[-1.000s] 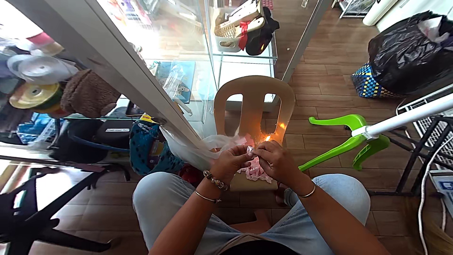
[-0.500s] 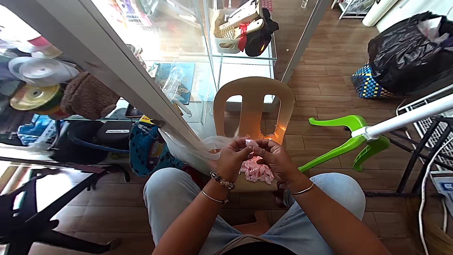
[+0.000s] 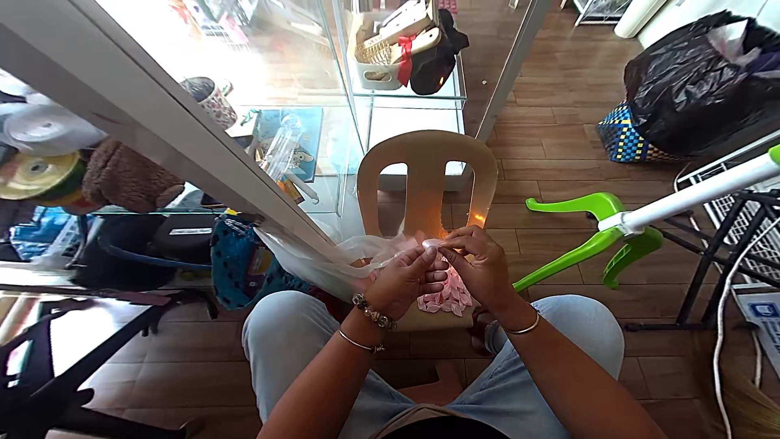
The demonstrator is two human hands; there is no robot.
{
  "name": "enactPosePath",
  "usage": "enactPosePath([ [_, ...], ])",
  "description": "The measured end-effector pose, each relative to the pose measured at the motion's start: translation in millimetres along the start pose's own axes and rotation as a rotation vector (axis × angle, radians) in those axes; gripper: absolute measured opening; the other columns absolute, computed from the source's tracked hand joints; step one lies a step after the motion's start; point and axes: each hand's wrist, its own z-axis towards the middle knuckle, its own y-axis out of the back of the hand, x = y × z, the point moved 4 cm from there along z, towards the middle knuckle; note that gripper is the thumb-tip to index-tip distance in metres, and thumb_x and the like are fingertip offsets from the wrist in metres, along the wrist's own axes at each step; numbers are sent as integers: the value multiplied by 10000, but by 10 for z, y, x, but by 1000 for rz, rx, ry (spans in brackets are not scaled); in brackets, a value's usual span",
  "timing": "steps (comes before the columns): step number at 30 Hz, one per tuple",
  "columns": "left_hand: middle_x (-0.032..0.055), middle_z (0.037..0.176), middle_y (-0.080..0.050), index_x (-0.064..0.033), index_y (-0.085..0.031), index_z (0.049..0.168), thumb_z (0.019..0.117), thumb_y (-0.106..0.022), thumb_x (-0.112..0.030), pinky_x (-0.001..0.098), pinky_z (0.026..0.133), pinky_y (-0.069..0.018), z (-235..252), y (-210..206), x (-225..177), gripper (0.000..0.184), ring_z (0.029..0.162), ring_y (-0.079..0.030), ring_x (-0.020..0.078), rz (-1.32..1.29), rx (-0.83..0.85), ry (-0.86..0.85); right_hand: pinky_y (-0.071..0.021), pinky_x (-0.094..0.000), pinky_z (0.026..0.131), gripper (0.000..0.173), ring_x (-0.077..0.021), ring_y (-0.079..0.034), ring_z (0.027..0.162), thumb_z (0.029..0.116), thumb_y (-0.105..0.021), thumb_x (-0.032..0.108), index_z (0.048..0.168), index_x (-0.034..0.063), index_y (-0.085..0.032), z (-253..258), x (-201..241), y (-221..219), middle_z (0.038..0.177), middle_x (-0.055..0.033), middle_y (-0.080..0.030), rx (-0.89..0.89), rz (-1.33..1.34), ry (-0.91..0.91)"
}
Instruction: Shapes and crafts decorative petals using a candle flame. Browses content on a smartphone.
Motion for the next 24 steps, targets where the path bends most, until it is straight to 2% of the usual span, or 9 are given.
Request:
enactPosePath([
  [1,59,905,-701,-66,-550,1177,1107,-438,-219,268,729,-604,-5,4,-2,202,777,-712,137,-38,2,7,-547,-309,874,135,-150,-637,1007,955,-703,171,1008,78,-785,-12,27,8,1102,-79,-677,11,-78,117],
  [3,58,899,-701,-64,-570,1189,1109,-431,-233,266,743,-606,5,41,-8,233,773,-710,130,-95,11,-10,-513,-378,914,133,-215,-615,1059,971,-684,168,1011,109,-796,-35,61,3,1115,-89,-684,18,-161,292],
  [5,65,944,-696,-43,-587,1263,1094,-467,-156,264,748,-604,9,88,-22,236,781,-702,124,-131,26,-45,-491,-397,980,126,-234,-599,1138,975,-679,157,1014,136,-797,-50,78,4,1129,-80,-687,34,-186,391],
  [9,65,932,-677,-26,-582,1257,1038,-508,8,261,727,-594,-51,108,-85,234,758,-682,122,-149,-9,-99,-472,-390,1025,113,-229,-589,1184,970,-693,150,1000,145,-801,-57,106,15,1123,-73,-693,25,-219,495],
  [20,69,967,-685,-31,-599,1237,984,-588,57,270,719,-595,-102,164,-135,268,778,-685,127,-58,-84,-235,-460,-397,1020,115,-237,-584,1180,978,-688,177,1016,171,-796,-72,119,-32,1125,-70,-692,42,-289,541],
  [24,56,952,-686,-30,-617,1228,963,-618,68,289,743,-599,-115,173,-155,283,803,-685,132,68,-120,-333,-445,-415,1035,141,-221,-563,1203,989,-672,209,1017,140,-791,-62,112,-61,1188,-65,-674,79,-157,378],
])
